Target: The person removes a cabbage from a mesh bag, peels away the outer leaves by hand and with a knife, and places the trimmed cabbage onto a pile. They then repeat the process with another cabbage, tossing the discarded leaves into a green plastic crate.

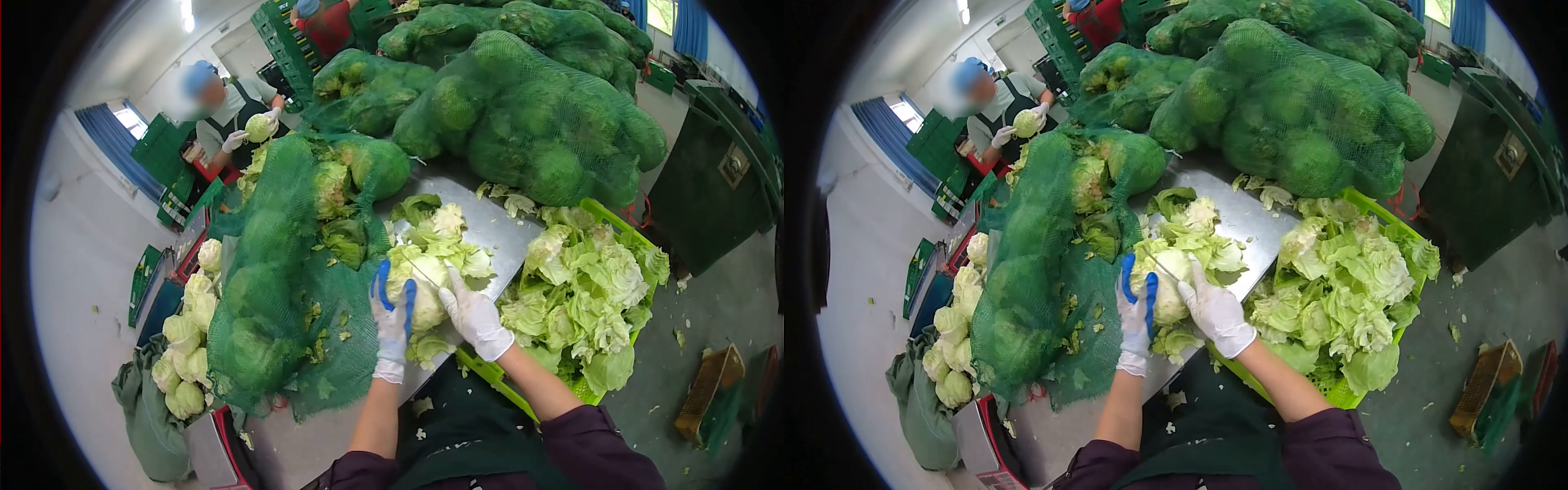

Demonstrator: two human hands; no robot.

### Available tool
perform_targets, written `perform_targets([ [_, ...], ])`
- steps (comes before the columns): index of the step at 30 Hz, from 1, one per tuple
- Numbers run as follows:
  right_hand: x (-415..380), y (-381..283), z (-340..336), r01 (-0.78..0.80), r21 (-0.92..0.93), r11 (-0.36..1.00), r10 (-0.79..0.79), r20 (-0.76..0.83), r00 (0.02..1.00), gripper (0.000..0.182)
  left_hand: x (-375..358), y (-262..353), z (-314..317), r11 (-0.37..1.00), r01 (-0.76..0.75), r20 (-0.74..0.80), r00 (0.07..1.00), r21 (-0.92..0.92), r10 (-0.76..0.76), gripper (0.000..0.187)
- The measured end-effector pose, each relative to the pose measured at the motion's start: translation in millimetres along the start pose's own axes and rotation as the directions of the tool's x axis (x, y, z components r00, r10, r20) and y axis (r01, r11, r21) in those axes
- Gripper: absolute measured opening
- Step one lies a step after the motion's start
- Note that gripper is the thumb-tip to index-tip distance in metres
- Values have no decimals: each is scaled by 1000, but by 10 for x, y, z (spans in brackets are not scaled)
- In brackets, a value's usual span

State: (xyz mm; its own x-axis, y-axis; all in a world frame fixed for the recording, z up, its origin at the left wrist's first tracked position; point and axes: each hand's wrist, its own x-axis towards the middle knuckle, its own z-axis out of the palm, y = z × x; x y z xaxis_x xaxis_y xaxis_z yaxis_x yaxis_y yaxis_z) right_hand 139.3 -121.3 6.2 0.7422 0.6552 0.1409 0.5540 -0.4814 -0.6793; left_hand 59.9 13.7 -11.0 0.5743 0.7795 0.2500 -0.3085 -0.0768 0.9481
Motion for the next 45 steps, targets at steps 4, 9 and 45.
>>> perform_targets([
  [4,13,38,-51,-27,-182,983,32,22,999,62,-49,49,97,890,-165,30,985,426,168,51],
  [9,122,25,-3,-89,-164,982,68,-126,990,56,-72,-91,196,764,-235,47,964,602,260,44],
  [45,195,328,-199,-169,-115,979,172,21,985,57,191,84,321,543,-477,388,879,691,278,44],
])
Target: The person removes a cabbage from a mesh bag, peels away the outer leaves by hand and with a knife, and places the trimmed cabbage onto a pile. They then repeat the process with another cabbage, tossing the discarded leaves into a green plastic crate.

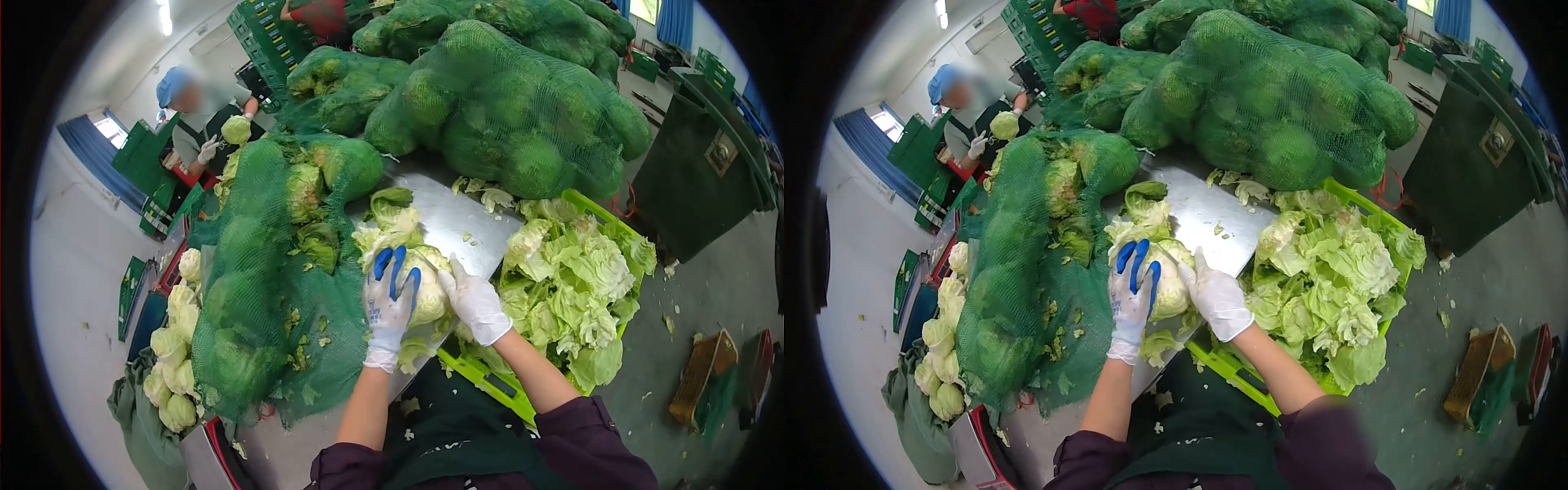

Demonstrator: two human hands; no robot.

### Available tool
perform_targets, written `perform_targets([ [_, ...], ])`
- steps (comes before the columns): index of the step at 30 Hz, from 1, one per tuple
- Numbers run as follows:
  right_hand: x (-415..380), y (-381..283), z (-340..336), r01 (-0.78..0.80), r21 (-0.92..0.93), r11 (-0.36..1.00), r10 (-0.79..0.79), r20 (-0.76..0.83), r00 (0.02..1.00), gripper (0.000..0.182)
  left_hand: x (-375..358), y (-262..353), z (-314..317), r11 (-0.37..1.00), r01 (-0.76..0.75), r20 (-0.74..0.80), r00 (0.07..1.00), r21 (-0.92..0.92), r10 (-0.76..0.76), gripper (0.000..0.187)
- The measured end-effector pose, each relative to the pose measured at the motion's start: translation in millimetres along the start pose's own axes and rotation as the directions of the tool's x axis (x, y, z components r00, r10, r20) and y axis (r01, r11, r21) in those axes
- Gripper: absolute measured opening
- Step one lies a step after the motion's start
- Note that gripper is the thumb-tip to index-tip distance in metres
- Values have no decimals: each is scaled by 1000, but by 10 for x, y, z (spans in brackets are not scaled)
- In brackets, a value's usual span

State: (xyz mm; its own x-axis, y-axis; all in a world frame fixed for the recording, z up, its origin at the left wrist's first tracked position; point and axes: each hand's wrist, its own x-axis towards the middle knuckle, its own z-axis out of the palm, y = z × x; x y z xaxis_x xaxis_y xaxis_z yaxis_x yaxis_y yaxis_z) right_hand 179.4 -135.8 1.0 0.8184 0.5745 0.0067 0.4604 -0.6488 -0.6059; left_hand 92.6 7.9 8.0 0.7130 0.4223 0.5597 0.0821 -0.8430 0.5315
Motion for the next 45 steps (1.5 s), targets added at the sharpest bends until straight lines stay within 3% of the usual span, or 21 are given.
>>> perform_targets([
  [4,336,98,66,120,-123,985,-123,-18,992,54,-85,2,59,992,101,19,995,-78,-100,35],
  [5,419,152,-69,-116,104,988,116,-1,993,57,-121,3,57,992,105,15,994,-75,-105,35],
  [9,799,574,271,-31,66,997,26,84,996,63,-277,-156,11,998,5,-74,997,-57,-10,35],
  [11,741,570,353,16,-6,1000,-15,102,995,64,-435,-272,31,918,56,-107,989,-392,-106,37],
  [13,634,325,195,-142,85,986,151,-114,982,68,-489,-362,13,940,35,-115,990,-340,-79,37],
  [15,406,-45,-85,-162,57,985,168,-110,980,74,-530,-433,-15,970,-2,-108,994,-242,-25,36],
  [16,304,-151,-116,56,85,995,-35,-234,972,73,-502,-349,-92,990,-36,-68,997,-138,27,37],
  [17,247,-214,-99,270,86,959,-223,-356,907,73,-471,-232,-96,977,-18,-41,999,-212,9,45],
  [20,389,-267,42,260,40,965,-244,-227,943,64,-461,-155,39,923,-22,-94,995,-384,-16,48],
  [22,590,-286,65,173,45,984,-165,-137,977,60,-467,-155,36,994,-24,-99,995,-109,13,48],
  [24,800,-284,48,96,7,995,-96,-8,995,52,-464,-41,-2,1000,-21,-91,996,-8,20,43],
  [27,1096,251,493,50,-80,996,-50,2,999,50,-536,-12,4,991,-22,-60,998,131,30,40],
  [29,1116,364,456,64,0,998,-64,-24,998,48,-620,-85,34,963,29,-154,985,-266,-72,50],
  [30,1039,406,495,72,82,994,-71,-20,997,47,-582,0,-114,973,95,-115,986,-209,-121,50],
  [31,934,376,469,72,83,994,-71,-10,997,47,-588,-153,-168,1000,26,-96,995,-14,-27,50],
  [33,795,286,310,-105,193,976,117,-53,992,45,-561,-174,-266,988,117,-47,991,-103,-122,52],
  [37,69,208,109,217,342,914,-132,-256,958,42,-133,56,-548,976,217,227,952,-22,-206,62],
  [39,-240,254,106,296,300,907,-203,-304,931,46,19,126,-633,999,31,439,898,11,-32,65],
  [41,-406,330,107,232,247,941,-150,-311,939,43,144,214,-598,999,44,496,867,22,-50,65],
  [43,-489,324,65,-20,39,999,25,-134,991,44,325,267,-545,874,-372,440,872,313,213,66],
  [45,-520,349,59,36,43,998,-26,-213,977,46,345,-24,-224,926,-307,397,895,219,203,67],
])
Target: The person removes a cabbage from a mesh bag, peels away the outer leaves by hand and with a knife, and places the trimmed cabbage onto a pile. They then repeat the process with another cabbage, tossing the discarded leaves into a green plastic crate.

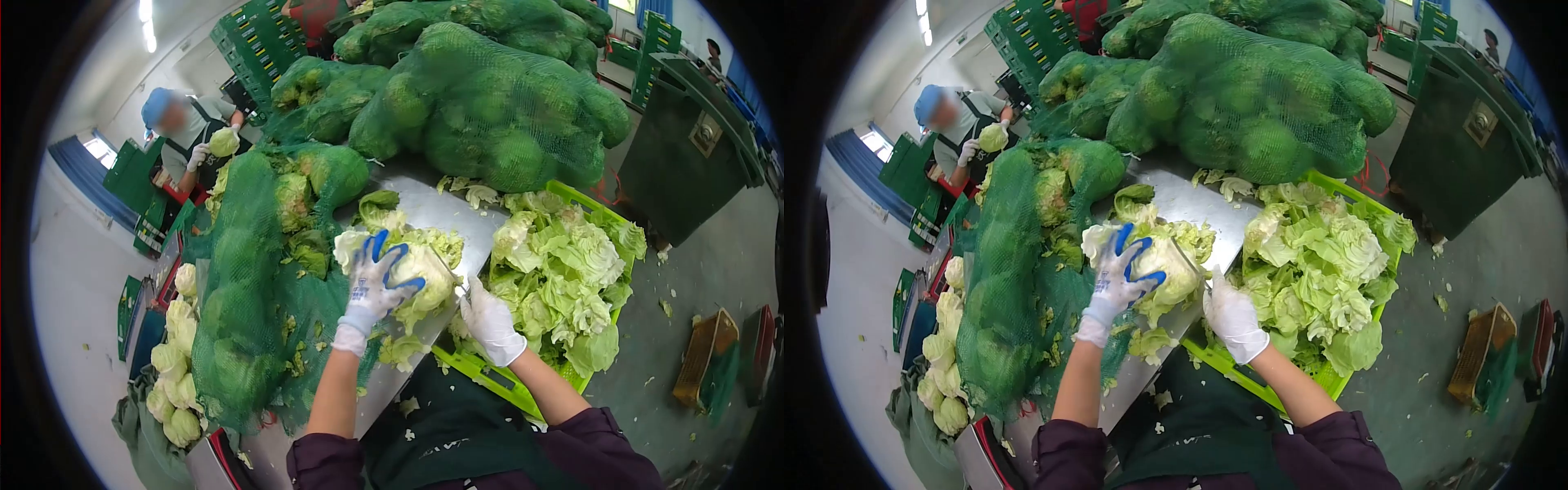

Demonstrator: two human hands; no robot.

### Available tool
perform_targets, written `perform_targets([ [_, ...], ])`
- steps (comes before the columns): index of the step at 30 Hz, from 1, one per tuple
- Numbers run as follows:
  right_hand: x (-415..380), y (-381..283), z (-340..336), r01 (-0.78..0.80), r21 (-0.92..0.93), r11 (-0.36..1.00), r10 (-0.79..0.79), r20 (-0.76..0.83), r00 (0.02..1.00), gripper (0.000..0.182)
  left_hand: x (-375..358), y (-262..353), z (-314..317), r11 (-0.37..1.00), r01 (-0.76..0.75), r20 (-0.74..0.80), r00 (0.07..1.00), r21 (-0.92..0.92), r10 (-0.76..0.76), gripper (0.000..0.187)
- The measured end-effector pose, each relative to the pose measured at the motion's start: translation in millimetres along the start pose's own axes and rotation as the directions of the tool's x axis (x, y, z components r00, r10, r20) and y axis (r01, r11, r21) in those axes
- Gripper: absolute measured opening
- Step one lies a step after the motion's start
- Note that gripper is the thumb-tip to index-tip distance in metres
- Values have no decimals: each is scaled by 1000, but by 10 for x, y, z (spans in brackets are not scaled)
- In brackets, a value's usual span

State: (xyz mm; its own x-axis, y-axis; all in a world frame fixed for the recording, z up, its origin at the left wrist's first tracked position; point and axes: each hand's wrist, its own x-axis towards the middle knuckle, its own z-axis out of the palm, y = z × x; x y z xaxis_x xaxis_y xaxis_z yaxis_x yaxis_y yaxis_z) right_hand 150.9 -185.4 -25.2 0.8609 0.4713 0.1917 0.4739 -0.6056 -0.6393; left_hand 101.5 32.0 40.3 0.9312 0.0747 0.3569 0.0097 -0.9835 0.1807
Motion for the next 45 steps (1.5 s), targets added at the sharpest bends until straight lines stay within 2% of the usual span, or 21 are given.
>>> perform_targets([
  [2,21,-15,-20,161,-82,984,-168,-85,982,48,71,-156,325,808,106,16,993,-580,-119,74],
  [6,182,60,20,206,-171,963,-214,-29,976,29,206,255,260,924,189,-25,978,-332,-209,76],
  [10,237,180,163,143,-194,971,-149,-16,989,21,280,384,312,941,239,-48,965,-241,-257,74],
  [12,269,151,238,70,-347,935,-116,-114,987,18,287,429,331,949,238,-63,965,-209,-256,73],
  [18,555,17,138,-60,-267,962,56,-26,998,15,286,385,465,958,227,-188,947,-177,-259,59],
  [19,680,-14,94,-13,-267,964,20,25,999,14,254,372,505,981,195,-193,962,-15,-194,60],
  [20,723,-35,39,27,-262,965,-6,78,997,14,295,536,461,949,307,-201,928,-68,-314,60],
  [26,888,-159,-186,-8,-267,964,82,268,960,17,290,591,452,907,408,-152,895,-107,-420,68],
  [28,972,-134,-216,174,-340,924,-14,425,905,20,272,660,407,890,453,-153,878,-38,-454,64],
  [32,1193,204,-237,188,-456,870,-10,365,931,18,109,705,365,915,385,-212,891,-120,-402,63],
  [33,1173,473,-246,-175,67,982,162,168,972,20,8,722,341,927,350,-254,892,-137,-374,62],
  [34,1234,813,-217,-355,616,704,386,89,918,24,-82,677,346,919,346,-268,882,-187,-387,62],
  [35,1379,1257,31,-236,183,954,242,-7,970,30,-156,535,408,889,309,-285,867,-337,-409,62],
  [36,1429,1557,265,-84,-307,948,82,-22,996,37,-237,401,486,835,267,-280,856,-481,-435,61],
  [37,1281,1371,167,-81,-311,947,80,-14,997,37,-301,315,501,778,240,-259,852,-581,-456,61],
  [39,856,617,-148,-92,-6,996,92,109,990,44,-489,166,552,672,217,-188,860,-708,-475,61],
  [40,705,472,-1,-152,362,920,87,191,978,60,-578,152,531,671,227,-192,851,-706,-489,61],
  [41,495,28,-169,-355,532,769,169,367,915,69,-654,163,468,765,227,-193,889,-602,-416,61],
  [42,398,-130,-152,-458,563,688,113,540,834,71,-674,191,383,846,211,-183,924,-489,-336,62],
  [44,316,-207,67,-426,643,636,136,450,883,66,-642,315,199,826,167,-180,935,-538,-307,64],
  [45,359,-192,72,-328,671,665,60,389,919,65,-644,324,163,717,184,-159,910,-673,-383,64],
])
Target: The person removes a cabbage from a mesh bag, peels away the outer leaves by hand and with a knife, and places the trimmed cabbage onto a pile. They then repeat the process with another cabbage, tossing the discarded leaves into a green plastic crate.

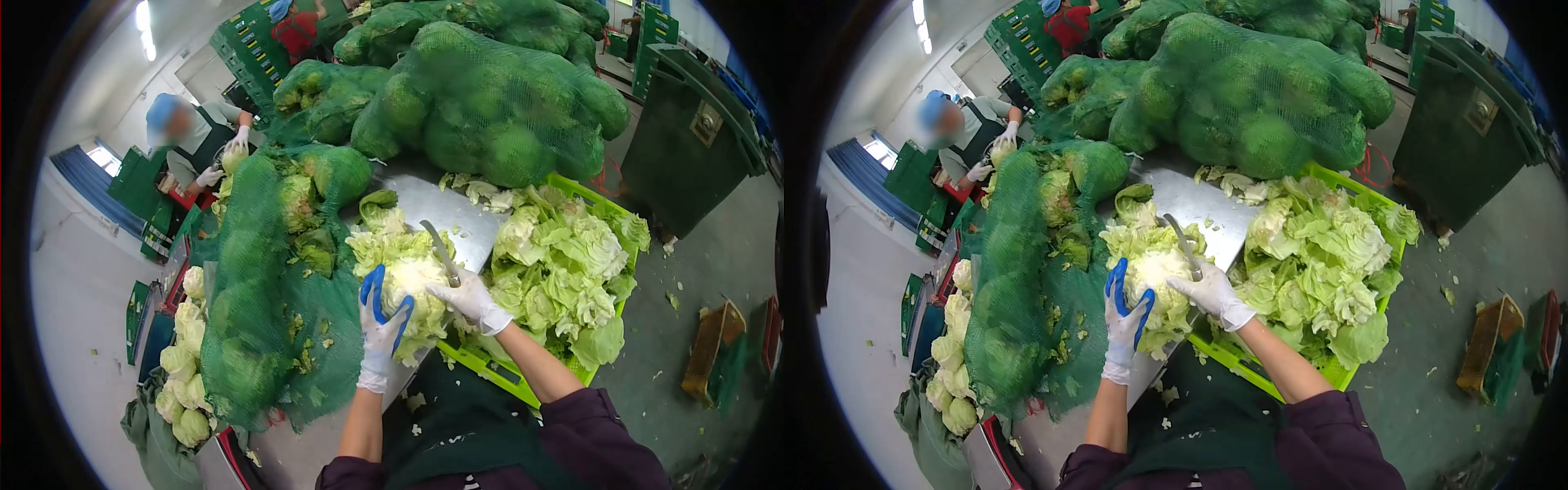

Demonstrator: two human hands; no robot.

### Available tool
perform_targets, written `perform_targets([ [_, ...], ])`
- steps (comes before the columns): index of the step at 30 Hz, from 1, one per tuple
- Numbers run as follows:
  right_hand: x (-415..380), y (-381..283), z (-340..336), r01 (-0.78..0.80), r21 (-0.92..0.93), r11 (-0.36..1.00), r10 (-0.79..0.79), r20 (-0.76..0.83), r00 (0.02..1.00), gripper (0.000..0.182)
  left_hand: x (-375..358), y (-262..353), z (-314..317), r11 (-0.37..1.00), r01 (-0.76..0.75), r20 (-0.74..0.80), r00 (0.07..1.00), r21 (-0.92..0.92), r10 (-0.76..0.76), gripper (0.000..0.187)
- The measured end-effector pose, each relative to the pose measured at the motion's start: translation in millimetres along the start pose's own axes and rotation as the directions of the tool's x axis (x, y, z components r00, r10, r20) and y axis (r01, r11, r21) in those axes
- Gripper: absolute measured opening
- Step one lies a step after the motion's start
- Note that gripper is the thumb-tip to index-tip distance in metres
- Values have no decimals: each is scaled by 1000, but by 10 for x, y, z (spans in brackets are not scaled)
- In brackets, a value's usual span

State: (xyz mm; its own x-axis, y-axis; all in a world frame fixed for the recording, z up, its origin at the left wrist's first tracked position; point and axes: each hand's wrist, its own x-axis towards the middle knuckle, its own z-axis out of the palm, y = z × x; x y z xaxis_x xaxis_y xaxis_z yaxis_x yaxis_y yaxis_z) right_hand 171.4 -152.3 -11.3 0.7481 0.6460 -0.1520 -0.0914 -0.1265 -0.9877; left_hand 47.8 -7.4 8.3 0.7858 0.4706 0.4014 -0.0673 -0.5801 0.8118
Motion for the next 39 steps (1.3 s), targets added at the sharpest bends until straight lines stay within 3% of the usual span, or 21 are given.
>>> perform_targets([
  [1,35,-5,-19,101,-23,995,-101,13,995,65,-2,1,-10,985,75,-25,997,-158,-80,64],
  [2,79,-14,-69,119,-68,991,-115,61,991,68,-14,-97,31,962,-11,-121,992,-274,-24,62],
  [3,168,64,-118,120,-71,990,-115,68,991,68,10,-148,27,962,-9,-128,991,-273,-27,62],
  [5,364,279,-235,522,-225,823,-527,42,849,71,101,-203,40,998,-63,-97,993,-18,61,56],
  [6,348,206,-323,396,-145,907,-382,116,917,76,196,86,36,977,-10,-94,995,213,31,50],
  [7,279,78,-350,393,-149,907,-377,125,918,76,283,164,73,895,-61,-42,995,442,88,49],
  [9,179,-136,-419,122,-447,886,-68,134,989,75,434,104,205,801,-227,-79,944,554,321,36],
  [10,160,-66,-346,174,-675,717,-211,28,977,70,499,24,276,805,-230,-77,944,547,322,36],
  [12,16,-112,-259,83,-701,708,-181,-66,981,67,572,-116,435,943,-201,-116,964,265,238,30],
  [13,-48,-154,-207,0,-715,699,-157,-153,976,64,579,-94,479,945,-203,-110,965,256,237,30],
  [18,63,-147,-157,81,-829,554,-364,-154,919,39,548,-66,546,921,-197,-150,954,337,259,28],
  [22,261,-308,-207,47,-817,574,-254,-124,959,42,520,-155,592,947,-166,-208,951,276,227,27],
  [27,598,-260,-332,15,-820,572,-243,-152,958,52,485,-189,620,972,-117,-257,952,205,169,27],
  [29,828,-51,-657,-142,-753,643,42,-150,988,53,357,-111,547,964,-148,-220,956,219,196,26],
  [31,972,323,-830,-77,-801,594,-82,-155,984,53,242,-228,465,926,-293,-193,920,237,340,29],
  [32,995,438,-838,-25,-849,528,-170,-135,976,53,183,-329,444,941,-267,-205,929,207,309,30],
  [33,924,456,-769,-21,-849,529,-161,-125,979,53,134,-317,407,943,-254,-207,932,212,298,30],
  [35,748,264,-620,-94,-759,645,-193,-280,940,51,173,-274,369,981,-164,-187,966,102,181,32],
  [36,555,63,-492,-81,-618,782,-190,-361,913,56,210,-318,397,977,-180,-166,966,112,197,37],
  [37,356,-64,-345,-79,-620,781,-192,-358,914,56,238,-246,415,977,-179,-169,966,112,196,37],
  [39,20,-151,-151,51,-553,832,-254,-296,921,57,277,-53,469,925,-170,-212,945,340,251,38],
])
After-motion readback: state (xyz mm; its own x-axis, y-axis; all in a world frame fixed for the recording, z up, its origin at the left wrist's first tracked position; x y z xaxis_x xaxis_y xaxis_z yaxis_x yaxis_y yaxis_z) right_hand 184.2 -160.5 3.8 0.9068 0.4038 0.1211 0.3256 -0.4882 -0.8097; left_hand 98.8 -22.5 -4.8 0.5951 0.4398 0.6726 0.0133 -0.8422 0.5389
